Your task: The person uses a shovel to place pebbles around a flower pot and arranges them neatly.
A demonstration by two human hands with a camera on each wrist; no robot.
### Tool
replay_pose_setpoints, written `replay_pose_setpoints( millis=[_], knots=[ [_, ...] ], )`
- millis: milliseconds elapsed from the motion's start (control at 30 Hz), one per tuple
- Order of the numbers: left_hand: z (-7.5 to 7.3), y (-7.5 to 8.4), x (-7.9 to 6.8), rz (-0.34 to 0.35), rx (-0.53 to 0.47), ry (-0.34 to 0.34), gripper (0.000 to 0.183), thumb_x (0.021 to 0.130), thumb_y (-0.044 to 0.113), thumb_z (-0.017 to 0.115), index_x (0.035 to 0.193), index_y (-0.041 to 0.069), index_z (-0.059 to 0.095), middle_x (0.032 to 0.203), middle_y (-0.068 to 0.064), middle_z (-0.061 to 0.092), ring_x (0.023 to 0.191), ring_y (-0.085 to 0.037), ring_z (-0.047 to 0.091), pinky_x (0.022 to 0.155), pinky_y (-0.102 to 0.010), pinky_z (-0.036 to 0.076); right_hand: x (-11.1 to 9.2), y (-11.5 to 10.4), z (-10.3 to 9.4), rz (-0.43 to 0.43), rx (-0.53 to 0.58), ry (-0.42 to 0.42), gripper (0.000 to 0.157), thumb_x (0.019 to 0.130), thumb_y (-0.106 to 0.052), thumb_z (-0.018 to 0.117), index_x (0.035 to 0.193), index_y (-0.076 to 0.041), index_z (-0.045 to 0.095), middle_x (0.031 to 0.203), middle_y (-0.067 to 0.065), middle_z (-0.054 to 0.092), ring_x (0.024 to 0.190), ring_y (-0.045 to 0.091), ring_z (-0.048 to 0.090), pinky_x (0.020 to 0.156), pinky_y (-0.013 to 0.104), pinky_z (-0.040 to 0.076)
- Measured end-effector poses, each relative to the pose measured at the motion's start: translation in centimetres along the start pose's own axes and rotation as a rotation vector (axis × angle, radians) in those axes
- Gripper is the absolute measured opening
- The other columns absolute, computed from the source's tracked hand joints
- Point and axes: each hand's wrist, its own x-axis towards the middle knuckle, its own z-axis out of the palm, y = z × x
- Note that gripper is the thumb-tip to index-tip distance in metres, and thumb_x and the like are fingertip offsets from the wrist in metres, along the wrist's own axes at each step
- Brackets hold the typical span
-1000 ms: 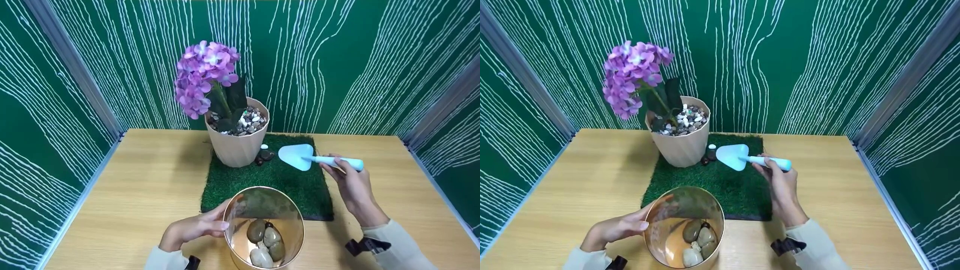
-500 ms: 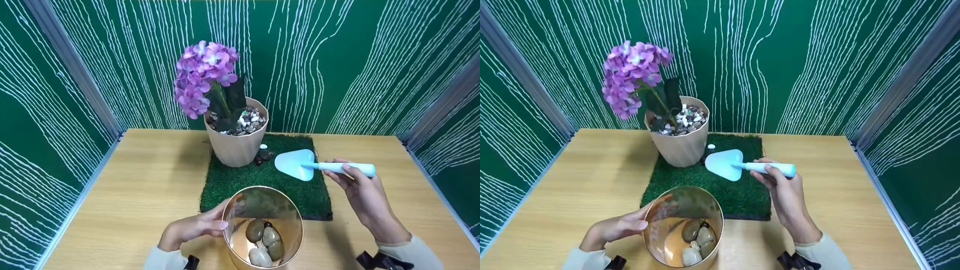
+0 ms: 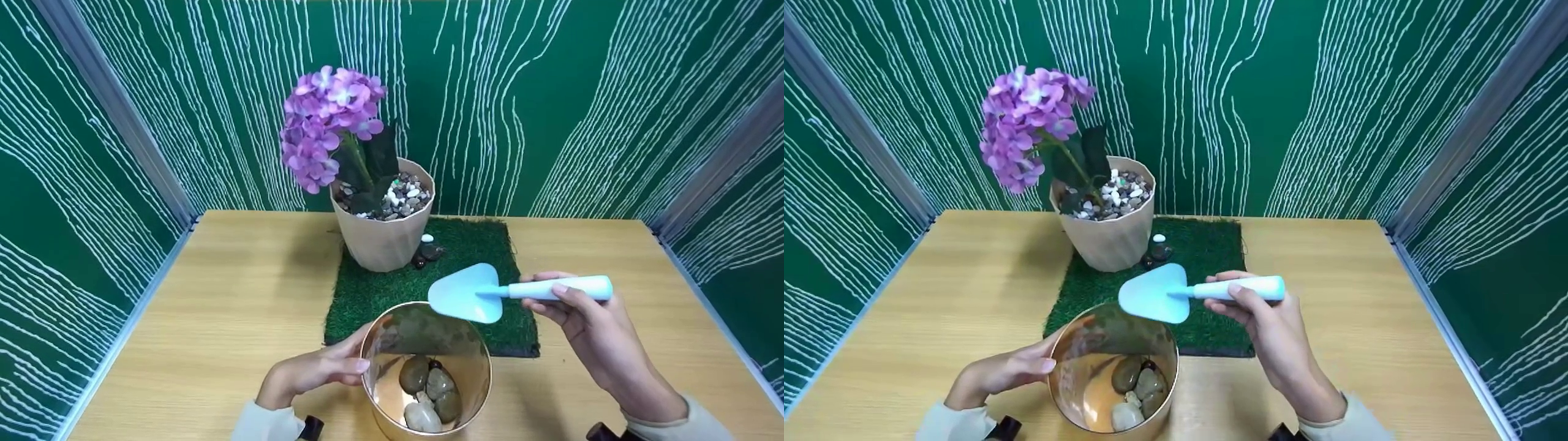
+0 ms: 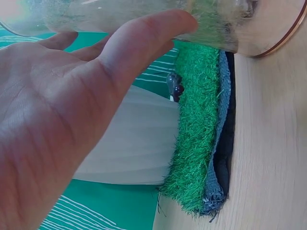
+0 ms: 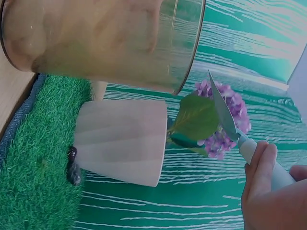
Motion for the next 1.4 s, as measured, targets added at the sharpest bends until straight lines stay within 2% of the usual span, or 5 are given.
replay_pose_setpoints(
  millis=[633, 833, 933, 1100, 1400],
  knots=[
    [0.0, -0.2, -0.1, -0.009, 0.005, 0.009, 0.094, 0.104, 0.051, 0.051, 0.171, 0.019, -0.005, 0.178, -0.022, -0.001, 0.160, -0.048, 0.021, 0.117, -0.061, 0.043, -1.1, -0.1, 3.5, 0.080, -0.546, -0.075, 0.027, 0.107, -0.006, 0.059, 0.125, 0.011, 0.069, 0.117, 0.001, 0.081, 0.093, 0.017, 0.081, 0.084, 0.033, 0.065],
    [-0.1, -0.2, 0.0, -0.003, 0.003, 0.010, 0.090, 0.105, 0.045, 0.050, 0.171, 0.018, -0.004, 0.178, -0.022, 0.001, 0.160, -0.047, 0.022, 0.117, -0.059, 0.044, -1.0, 0.5, 3.6, 0.079, -0.557, -0.179, 0.027, 0.105, -0.002, 0.062, 0.128, 0.011, 0.067, 0.118, -0.008, 0.080, 0.104, 0.013, 0.078, 0.085, 0.032, 0.064],
    [-0.2, -0.3, 0.0, 0.000, 0.001, 0.004, 0.090, 0.105, 0.045, 0.050, 0.171, 0.018, -0.004, 0.178, -0.021, 0.002, 0.160, -0.047, 0.022, 0.117, -0.059, 0.044, -0.8, 0.9, 3.9, 0.072, -0.549, -0.235, 0.026, 0.104, 0.001, 0.062, 0.127, 0.012, 0.067, 0.121, 0.004, 0.078, 0.107, 0.012, 0.077, 0.085, 0.034, 0.064],
    [-0.2, -0.3, 0.1, 0.011, 0.003, -0.004, 0.091, 0.104, 0.048, 0.050, 0.171, 0.017, -0.004, 0.178, -0.021, 0.001, 0.160, -0.048, 0.022, 0.117, -0.059, 0.045, -0.8, 1.1, 4.8, 0.043, -0.665, -0.302, 0.022, 0.102, -0.004, 0.067, 0.122, 0.003, 0.073, 0.120, 0.023, 0.075, 0.100, 0.012, 0.076, 0.084, 0.030, 0.064],
    [-0.1, -0.3, 0.1, 0.024, 0.002, -0.013, 0.094, 0.103, 0.049, 0.052, 0.171, 0.016, -0.004, 0.178, -0.022, 0.001, 0.159, -0.049, 0.024, 0.116, -0.058, 0.045, -0.6, 1.8, 6.3, -0.052, -0.845, -0.431, 0.019, 0.097, -0.009, 0.075, 0.116, -0.012, 0.079, 0.112, 0.006, 0.081, 0.097, 0.007, 0.072, 0.086, 0.022, 0.059]
  ],
)
